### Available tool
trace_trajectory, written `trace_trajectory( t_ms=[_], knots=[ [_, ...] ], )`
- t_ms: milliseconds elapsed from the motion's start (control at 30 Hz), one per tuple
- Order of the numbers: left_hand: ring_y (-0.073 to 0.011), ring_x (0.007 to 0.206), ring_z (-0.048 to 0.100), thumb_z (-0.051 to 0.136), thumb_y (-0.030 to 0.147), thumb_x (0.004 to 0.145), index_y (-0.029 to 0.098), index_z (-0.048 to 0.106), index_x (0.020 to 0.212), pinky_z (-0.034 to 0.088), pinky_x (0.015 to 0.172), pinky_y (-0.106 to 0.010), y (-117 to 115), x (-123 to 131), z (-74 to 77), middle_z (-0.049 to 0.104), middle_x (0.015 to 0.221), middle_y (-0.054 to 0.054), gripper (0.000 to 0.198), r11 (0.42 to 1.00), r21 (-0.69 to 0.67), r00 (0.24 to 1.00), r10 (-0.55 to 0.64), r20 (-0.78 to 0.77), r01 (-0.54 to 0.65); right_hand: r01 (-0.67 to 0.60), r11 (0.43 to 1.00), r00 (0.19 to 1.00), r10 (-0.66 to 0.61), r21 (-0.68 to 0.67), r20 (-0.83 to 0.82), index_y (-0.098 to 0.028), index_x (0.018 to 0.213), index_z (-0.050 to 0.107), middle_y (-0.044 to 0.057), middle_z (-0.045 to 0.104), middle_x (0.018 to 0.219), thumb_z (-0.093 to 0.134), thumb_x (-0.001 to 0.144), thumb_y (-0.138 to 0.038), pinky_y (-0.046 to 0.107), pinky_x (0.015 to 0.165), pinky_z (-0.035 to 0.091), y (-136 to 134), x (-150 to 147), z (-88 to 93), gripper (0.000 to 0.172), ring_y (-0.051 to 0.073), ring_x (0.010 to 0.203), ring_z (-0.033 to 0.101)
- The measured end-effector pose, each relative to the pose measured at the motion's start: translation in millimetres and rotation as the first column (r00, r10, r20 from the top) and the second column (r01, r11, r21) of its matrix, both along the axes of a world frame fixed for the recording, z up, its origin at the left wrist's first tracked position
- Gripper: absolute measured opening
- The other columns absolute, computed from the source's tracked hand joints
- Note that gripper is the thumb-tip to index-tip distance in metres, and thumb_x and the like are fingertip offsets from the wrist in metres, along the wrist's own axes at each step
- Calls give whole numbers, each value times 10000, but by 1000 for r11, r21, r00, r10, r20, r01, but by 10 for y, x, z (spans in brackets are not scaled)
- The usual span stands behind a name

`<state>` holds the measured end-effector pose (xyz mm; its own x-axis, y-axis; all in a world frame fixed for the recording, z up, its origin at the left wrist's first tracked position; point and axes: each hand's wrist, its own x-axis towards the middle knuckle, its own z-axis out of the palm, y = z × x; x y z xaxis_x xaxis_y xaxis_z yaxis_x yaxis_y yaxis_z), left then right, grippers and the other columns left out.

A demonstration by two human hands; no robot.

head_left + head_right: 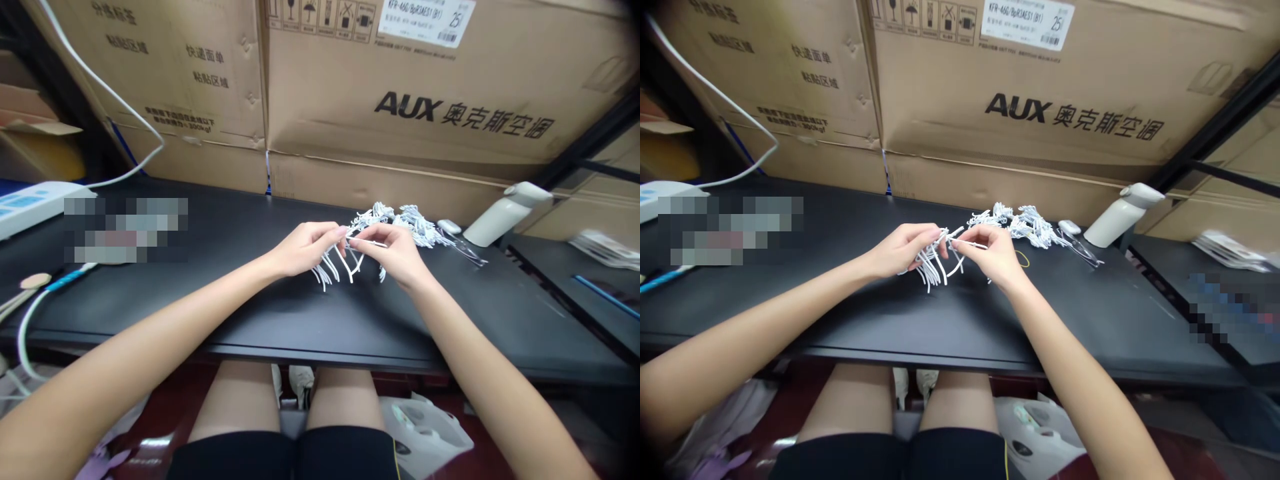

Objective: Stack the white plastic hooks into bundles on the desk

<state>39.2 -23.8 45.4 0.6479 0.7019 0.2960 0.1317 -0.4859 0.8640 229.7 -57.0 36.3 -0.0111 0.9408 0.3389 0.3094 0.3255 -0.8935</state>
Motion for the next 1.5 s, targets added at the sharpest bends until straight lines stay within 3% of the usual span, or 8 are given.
trace_trajectory(
  t_ms=[167, 500, 767, 933, 1067, 1233, 1333, 1500],
  knots=[
    [-42, 360, 380, 415, 477, 894, 130, 591, 751, 300, 373, -193, 36, 25, -21, 580, 627, -6, 414, 993, -116, 996, -5, 85, 15, -83, 996, 997, 83, -14, -9, -170, 697, 669, 37, 686, 713, 771, 647, -392, 325, 684, 527, -7, -7, -11, 250, 173, 685, 635],
    [-50, 299, 353, 393, 496, 888, 149, 560, 730, 244, 332, -211, 89, 35, 17, 556, 555, -6, 416, 923, -384, 959, 75, 275, 38, -145, 989, 989, 146, 5, -32, -184, 726, 702, 33, 699, 755, 768, 654, -344, 336, 725, 545, -58, -46, 28, 187, 176, 721, 649],
    [-46, 301, 341, 352, 527, 882, 165, 511, 742, 275, 337, -216, 129, 17, 36, 542, 579, 7, 419, 880, -474, 931, 159, 329, 17, -237, 971, 971, 236, 19, 25, -187, 728, 695, 22, 670, 729, 715, 671, -257, 315, 700, 509, -54, -27, 31, 93, 166, 713, 618],
    [-41, 304, 360, 368, 509, 882, 160, 498, 731, 240, 332, -210, 152, 9, 27, 550, 595, 5, 402, 882, -471, 918, 196, 344, -11, -187, 982, 978, 189, -27, 89, -171, 627, 648, 3, 612, 650, 600, 634, -125, 264, 585, 429, -16, -8, -10, 67, 131, 632, 545],
    [-42, 306, 371, 388, 518, 875, 148, 500, 722, 246, 334, -213, 167, 11, 18, 572, 608, -13, 415, 888, -456, 919, 233, 318, -68, -230, 971, 961, 215, -69, -177, -176, 550, 568, -24, 517, 557, 562, 584, -94, 251, 527, 377, -20, 9, 38, 89, 105, 539, 466],
    [-41, 287, 356, 391, 478, 893, 137, 525, 713, 234, 320, -203, 132, 22, 31, 572, 565, -11, 408, 912, -403, 973, 155, 171, -74, -401, 912, 711, 254, -81, -656, -190, 564, 499, -36, 419, 580, 532, 551, -76, 233, 486, 364, -54, 44, 159, 120, 92, 518, 400],
    [-37, 284, 353, 393, 462, 903, 133, 547, 726, 230, 312, -193, 105, 21, 21, 579, 558, -8, 405, 947, -317, 997, 64, 50, -45, -353, 931, 673, 187, -89, -716, -188, 595, 517, -28, 456, 632, 545, 574, -55, 218, 508, 389, -45, 60, 174, 138, 87, 558, 420],
    [-44, 313, 402, 409, 536, 886, 138, 544, 718, 302, 334, -182, 81, 4, -13, 615, 587, -9, 452, 992, -128, 997, 13, -74, -23, -331, 935, 719, 163, -126, -675, -183, 651, 558, -23, 527, 686, 583, 619, -62, 217, 555, 439, -21, 48, 133, 128, 91, 622, 494]
  ],
)
